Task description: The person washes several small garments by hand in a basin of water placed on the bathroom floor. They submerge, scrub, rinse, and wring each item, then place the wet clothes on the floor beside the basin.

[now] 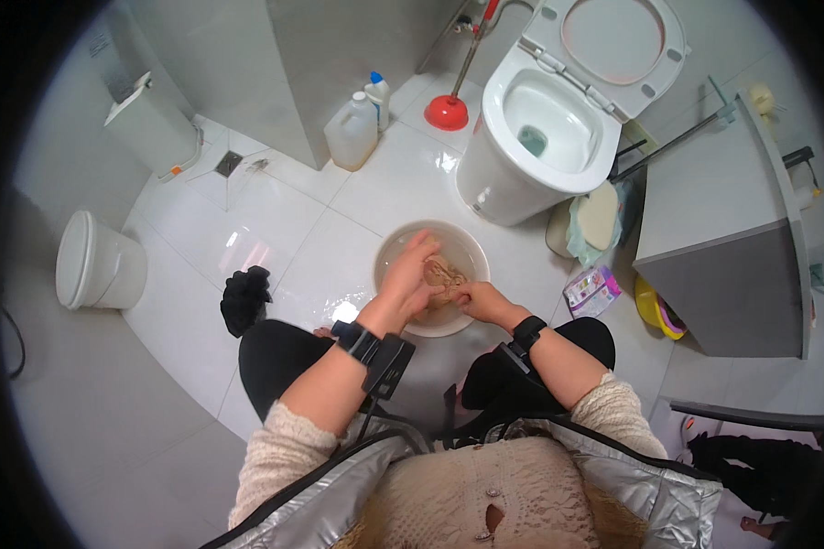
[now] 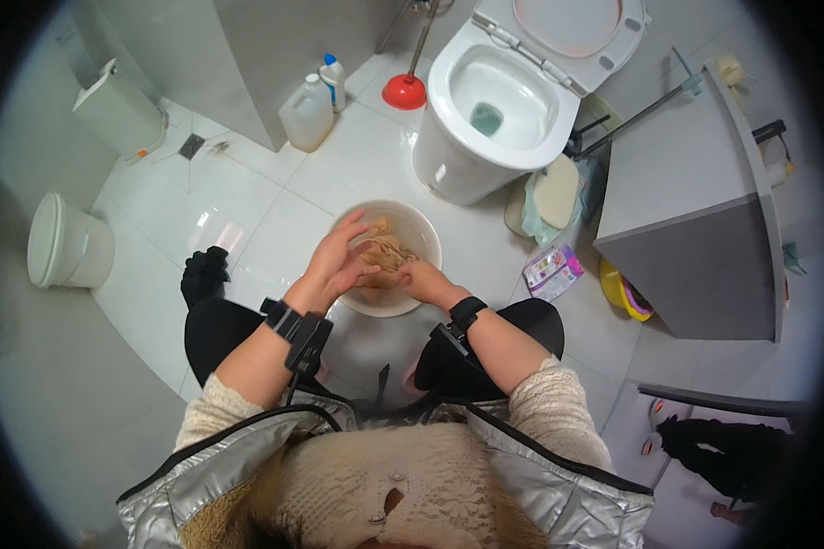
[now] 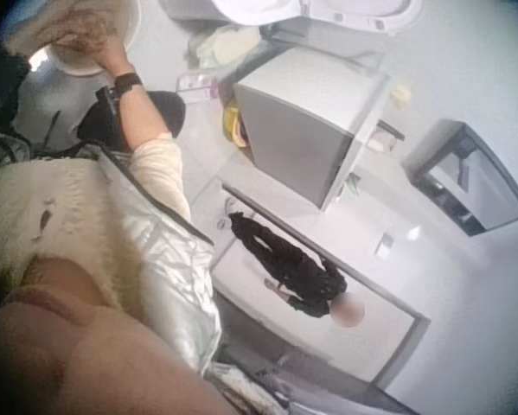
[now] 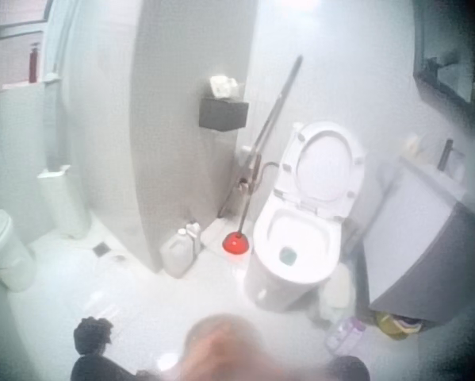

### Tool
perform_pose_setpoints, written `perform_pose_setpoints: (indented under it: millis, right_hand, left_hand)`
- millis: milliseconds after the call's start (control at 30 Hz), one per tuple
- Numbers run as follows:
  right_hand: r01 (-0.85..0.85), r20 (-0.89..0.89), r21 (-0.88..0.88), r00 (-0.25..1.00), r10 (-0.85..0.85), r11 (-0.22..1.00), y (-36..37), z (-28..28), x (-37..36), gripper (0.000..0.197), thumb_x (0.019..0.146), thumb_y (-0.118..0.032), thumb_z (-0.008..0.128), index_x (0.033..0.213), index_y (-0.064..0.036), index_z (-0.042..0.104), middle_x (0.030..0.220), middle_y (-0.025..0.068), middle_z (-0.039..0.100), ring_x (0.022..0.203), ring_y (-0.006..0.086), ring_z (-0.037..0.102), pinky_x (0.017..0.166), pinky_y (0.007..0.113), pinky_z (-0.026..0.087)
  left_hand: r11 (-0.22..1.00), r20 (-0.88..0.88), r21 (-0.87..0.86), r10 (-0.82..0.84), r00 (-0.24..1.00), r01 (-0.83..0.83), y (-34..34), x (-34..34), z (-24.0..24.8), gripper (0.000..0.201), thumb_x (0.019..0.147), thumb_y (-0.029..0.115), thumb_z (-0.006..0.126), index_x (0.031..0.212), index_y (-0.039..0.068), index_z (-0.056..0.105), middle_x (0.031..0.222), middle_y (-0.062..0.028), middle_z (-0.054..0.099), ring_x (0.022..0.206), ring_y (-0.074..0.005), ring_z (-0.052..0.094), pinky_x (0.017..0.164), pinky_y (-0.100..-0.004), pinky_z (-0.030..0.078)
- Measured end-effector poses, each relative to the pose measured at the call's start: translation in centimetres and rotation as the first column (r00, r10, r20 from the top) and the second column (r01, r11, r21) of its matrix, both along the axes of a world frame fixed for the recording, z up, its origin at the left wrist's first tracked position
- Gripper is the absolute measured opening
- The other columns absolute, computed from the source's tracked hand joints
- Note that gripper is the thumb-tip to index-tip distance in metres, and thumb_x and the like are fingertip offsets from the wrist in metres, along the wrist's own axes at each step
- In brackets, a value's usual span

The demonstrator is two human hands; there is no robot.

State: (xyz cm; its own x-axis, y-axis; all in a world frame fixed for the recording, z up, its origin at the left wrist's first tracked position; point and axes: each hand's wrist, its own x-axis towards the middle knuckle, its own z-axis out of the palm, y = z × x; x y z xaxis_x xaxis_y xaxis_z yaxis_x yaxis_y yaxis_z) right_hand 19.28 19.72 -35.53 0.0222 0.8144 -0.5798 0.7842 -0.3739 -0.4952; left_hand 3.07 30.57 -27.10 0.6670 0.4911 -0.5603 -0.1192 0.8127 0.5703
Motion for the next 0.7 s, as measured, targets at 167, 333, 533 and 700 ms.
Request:
perform_pose_setpoints:
  millis: [167, 333, 533, 700]
  right_hand:
    - [-0.023, -0.32, 0.145, 0.945, 0.069, 0.989, 0.7, 0.0, -1.4, 0.036, 0.068, -0.004, 0.06, 0.104, -0.0083, 0.058, 0.1, 0.0157, 0.059, 0.094, 0.0284, 0.057, 0.082, 0.034, 0.044]
    - [0.112, -0.425, 0.306, 0.905, 0.03, 0.945, 0.5, 0.0, -0.7, 0.035, 0.073, -0.006, 0.058, 0.108, -0.0096, 0.057, 0.102, 0.0147, 0.059, 0.099, 0.0303, 0.055, 0.085, 0.035, 0.042]
    - [0.242, -0.52, -0.128, 0.809, -0.273, 0.962, 1.0, 1.4, -0.1, 0.028, 0.076, -0.012, 0.062, 0.102, -0.0048, 0.057, 0.097, 0.0118, 0.061, 0.094, 0.0262, 0.057, 0.081, 0.036, 0.043]
    - [0.43, -0.666, -0.369, 0.495, -0.558, 0.824, 0.4, 2.9, -1.6, 0.036, 0.075, -0.017, 0.066, 0.107, -0.0051, 0.054, 0.105, 0.0116, 0.058, 0.098, 0.0258, 0.055, 0.085, 0.037, 0.042]
  left_hand:
    - [0.98, 0.015, -0.156, 0.128, 0.992, -0.124, 0.7, 1.1, -1.0, 0.013, 0.085, 0.012, 0.051, 0.095, 0.004, 0.052, 0.113, -0.0085, 0.049, 0.101, -0.0205, 0.049, 0.083, -0.0459, 0.045]
    - [0.941, -0.033, -0.302, 0.147, 0.989, -0.15, 2.1, 0.8, -2.0, 0.005, 0.085, 0.007, 0.049, 0.086, 0.005, 0.054, 0.107, -0.0068, 0.053, 0.098, -0.0186, 0.052, 0.085, -0.0433, 0.044]
    - [0.863, -0.171, -0.455, 0.157, 0.973, -0.219, 3.0, 0.6, -2.6, 0.008, 0.086, 0.006, 0.047, 0.088, 0.006, 0.055, 0.104, -0.0056, 0.055, 0.101, -0.0175, 0.051, 0.09, -0.0446, 0.04]
    - [0.959, -0.362, -0.125, 0.195, 0.912, -0.255, 1.7, -1.8, -4.0, 0.006, 0.085, 0.011, 0.052, 0.08, 0.007, 0.055, 0.102, -0.0053, 0.055, 0.1, -0.0156, 0.048, 0.087, -0.0342, 0.038]
